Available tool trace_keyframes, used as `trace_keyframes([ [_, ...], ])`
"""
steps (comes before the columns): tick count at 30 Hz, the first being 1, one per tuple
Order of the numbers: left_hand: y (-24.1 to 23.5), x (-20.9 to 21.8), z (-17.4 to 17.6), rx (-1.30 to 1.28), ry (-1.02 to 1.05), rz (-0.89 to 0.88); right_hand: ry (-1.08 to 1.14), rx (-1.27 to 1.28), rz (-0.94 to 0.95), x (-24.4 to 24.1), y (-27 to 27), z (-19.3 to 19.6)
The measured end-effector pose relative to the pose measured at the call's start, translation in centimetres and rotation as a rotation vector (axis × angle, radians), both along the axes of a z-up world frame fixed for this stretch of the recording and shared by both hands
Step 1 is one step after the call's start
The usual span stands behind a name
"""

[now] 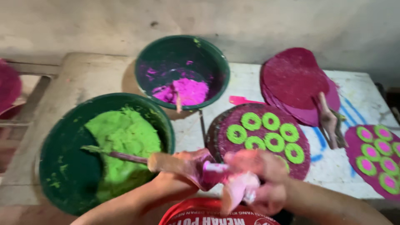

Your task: The person shapes green and pink dough into small ring patterns using a handheld wooden press and a metal circular mold, placing them onto larger purple dough discs.

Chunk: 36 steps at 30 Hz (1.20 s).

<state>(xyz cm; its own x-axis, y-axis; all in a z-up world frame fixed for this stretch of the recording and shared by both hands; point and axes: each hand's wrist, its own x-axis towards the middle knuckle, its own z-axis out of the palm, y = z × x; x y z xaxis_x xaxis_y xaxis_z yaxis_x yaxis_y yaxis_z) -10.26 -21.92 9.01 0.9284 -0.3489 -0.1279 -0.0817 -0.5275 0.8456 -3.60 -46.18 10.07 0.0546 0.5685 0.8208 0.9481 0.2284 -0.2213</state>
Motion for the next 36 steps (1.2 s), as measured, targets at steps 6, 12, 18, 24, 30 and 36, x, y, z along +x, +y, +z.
trace_keyframes([
  [6, -8.6, 0.3, -5.5, -0.423, 0.056, -0.163, 0.221, -0.165, -0.214, -3.2, -4.9, -2.2],
  [12, -10.5, 4.8, -8.1, -0.713, 0.365, -0.180, 1.211, -0.294, 0.015, 0.9, -11.3, -0.6],
  [18, -11.3, 12.4, -5.9, -1.338, -0.011, -0.474, 1.727, -0.745, 0.186, 5.3, -17.9, -4.4],
  [24, -17.0, 14.3, -11.3, -1.924, 0.096, -0.377, 1.873, -0.956, 0.130, 6.1, -23.7, -7.0],
  [30, -19.8, 16.4, -18.2, -2.128, 0.170, -0.208, 1.780, -1.016, -0.074, 6.7, -26.1, -9.3],
  [36, -19.8, 16.8, -21.7, -2.219, 0.238, -0.151, 1.746, -1.007, -0.322, 4.8, -25.5, -13.6],
])
